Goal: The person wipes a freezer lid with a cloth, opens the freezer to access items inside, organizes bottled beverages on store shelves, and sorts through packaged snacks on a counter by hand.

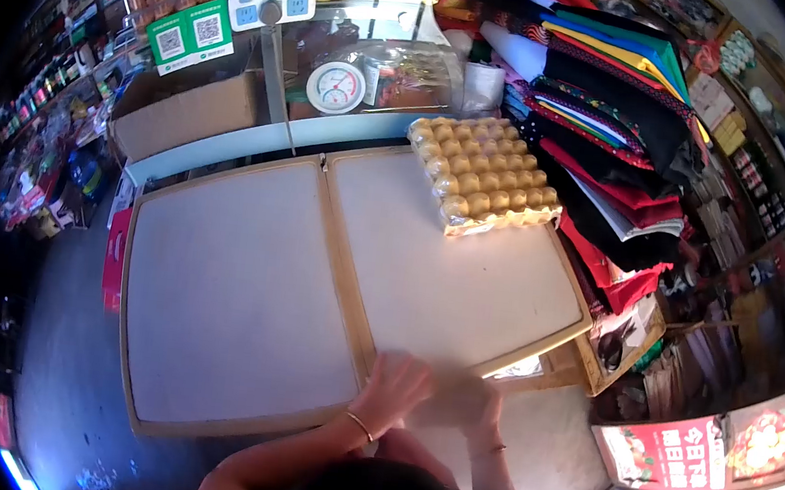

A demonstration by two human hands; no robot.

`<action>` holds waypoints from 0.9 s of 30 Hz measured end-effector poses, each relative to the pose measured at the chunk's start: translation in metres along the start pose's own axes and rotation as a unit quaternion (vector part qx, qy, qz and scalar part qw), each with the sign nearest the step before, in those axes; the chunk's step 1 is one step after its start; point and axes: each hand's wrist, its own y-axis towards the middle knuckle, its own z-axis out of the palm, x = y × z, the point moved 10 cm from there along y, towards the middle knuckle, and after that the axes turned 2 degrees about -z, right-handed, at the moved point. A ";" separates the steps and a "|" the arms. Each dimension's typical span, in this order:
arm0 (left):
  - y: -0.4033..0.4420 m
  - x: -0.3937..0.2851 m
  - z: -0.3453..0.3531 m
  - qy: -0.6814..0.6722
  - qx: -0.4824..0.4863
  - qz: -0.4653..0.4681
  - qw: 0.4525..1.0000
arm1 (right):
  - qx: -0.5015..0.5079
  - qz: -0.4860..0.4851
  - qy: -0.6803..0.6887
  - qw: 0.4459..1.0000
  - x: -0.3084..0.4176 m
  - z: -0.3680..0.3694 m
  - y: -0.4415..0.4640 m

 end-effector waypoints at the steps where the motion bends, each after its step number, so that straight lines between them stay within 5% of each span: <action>1: 0.001 -0.002 -0.002 0.010 -0.006 0.004 1.000 | 0.005 0.005 -0.003 1.000 -0.002 -0.012 0.009; 4: 0.004 -0.007 -0.008 0.039 -0.013 0.003 0.999 | 0.152 0.073 0.075 0.983 -0.015 -0.010 0.024; 10: 0.006 -0.012 -0.031 0.087 -0.071 -0.025 0.993 | 0.226 -0.055 -0.070 0.970 0.035 0.023 -0.009; 13: 0.016 0.000 -0.072 0.084 -0.113 -0.093 0.986 | 0.138 0.021 -0.045 0.989 0.043 0.016 -0.003; 15: 0.020 0.008 -0.098 0.075 -0.126 -0.110 0.983 | 0.254 0.036 -0.023 0.966 0.059 0.054 -0.022; 19: 0.018 0.016 -0.141 0.105 -0.238 -0.103 0.960 | 0.310 -0.075 -0.056 0.946 0.112 0.098 -0.039; 23: 0.021 0.030 -0.213 0.066 -0.389 -0.065 0.916 | 0.404 -0.065 0.008 0.913 0.128 0.116 -0.028; 26: 0.022 0.033 -0.208 0.051 -0.378 -0.051 0.923 | 0.329 -0.001 -0.108 0.938 0.093 0.129 -0.005; 27: 0.020 0.039 -0.211 0.048 -0.379 -0.059 0.922 | 0.292 0.068 0.021 0.954 0.072 0.136 -0.003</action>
